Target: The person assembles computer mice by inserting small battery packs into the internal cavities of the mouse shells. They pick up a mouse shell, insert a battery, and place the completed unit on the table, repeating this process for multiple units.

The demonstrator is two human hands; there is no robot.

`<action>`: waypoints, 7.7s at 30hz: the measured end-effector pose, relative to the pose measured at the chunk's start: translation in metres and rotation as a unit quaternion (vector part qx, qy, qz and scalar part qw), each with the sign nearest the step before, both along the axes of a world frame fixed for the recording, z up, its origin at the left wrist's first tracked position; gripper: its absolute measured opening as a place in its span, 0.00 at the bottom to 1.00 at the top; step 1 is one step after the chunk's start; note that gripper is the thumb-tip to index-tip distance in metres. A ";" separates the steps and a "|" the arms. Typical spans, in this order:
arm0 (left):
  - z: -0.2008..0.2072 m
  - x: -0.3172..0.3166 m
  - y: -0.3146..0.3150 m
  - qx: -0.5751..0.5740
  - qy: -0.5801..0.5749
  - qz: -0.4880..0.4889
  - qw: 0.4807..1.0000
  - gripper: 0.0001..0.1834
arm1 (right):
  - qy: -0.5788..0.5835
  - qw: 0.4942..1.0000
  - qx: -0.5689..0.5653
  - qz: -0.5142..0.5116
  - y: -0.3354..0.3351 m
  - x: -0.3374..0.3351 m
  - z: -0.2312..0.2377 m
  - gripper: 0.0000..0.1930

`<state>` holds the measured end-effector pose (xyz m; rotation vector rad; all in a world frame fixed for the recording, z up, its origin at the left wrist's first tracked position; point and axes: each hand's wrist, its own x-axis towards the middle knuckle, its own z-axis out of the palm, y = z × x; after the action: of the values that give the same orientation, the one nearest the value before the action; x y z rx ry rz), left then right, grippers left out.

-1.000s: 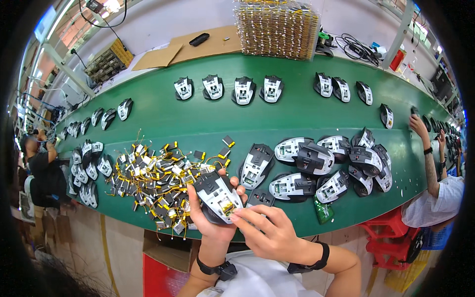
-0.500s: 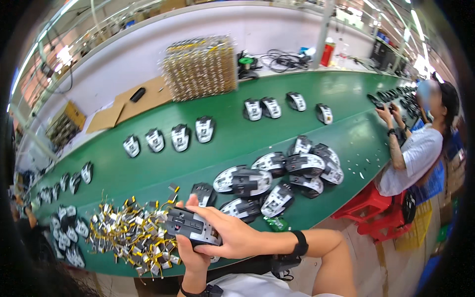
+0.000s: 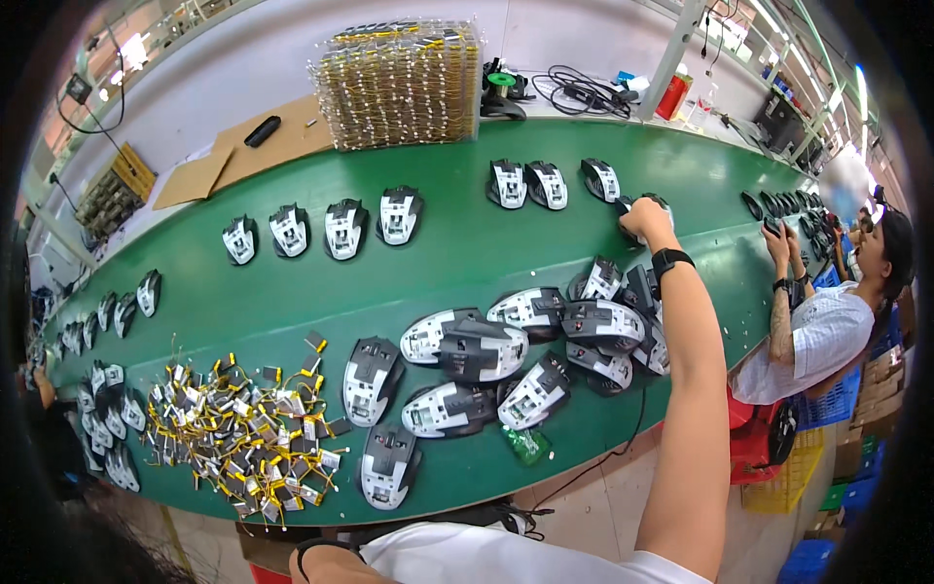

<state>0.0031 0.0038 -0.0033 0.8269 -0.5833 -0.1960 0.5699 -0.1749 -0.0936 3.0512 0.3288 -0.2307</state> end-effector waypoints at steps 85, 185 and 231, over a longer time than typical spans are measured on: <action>-0.061 -0.091 0.031 0.014 -0.065 0.721 0.689 0.54 | 0.550 0.650 0.428 0.304 0.146 -0.506 0.081 0.07; -0.087 -0.059 0.067 -0.310 0.109 0.533 0.780 0.41 | 0.160 0.561 0.665 0.466 0.136 -0.517 0.041 0.15; -0.092 -0.055 0.064 -0.276 0.122 0.494 0.816 0.40 | 0.240 0.627 0.522 0.526 0.134 -0.484 0.058 0.14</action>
<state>-0.0519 0.0678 -0.0949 0.4321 0.0987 0.7903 0.0857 -0.0413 -0.0358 2.6757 3.0096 -1.0054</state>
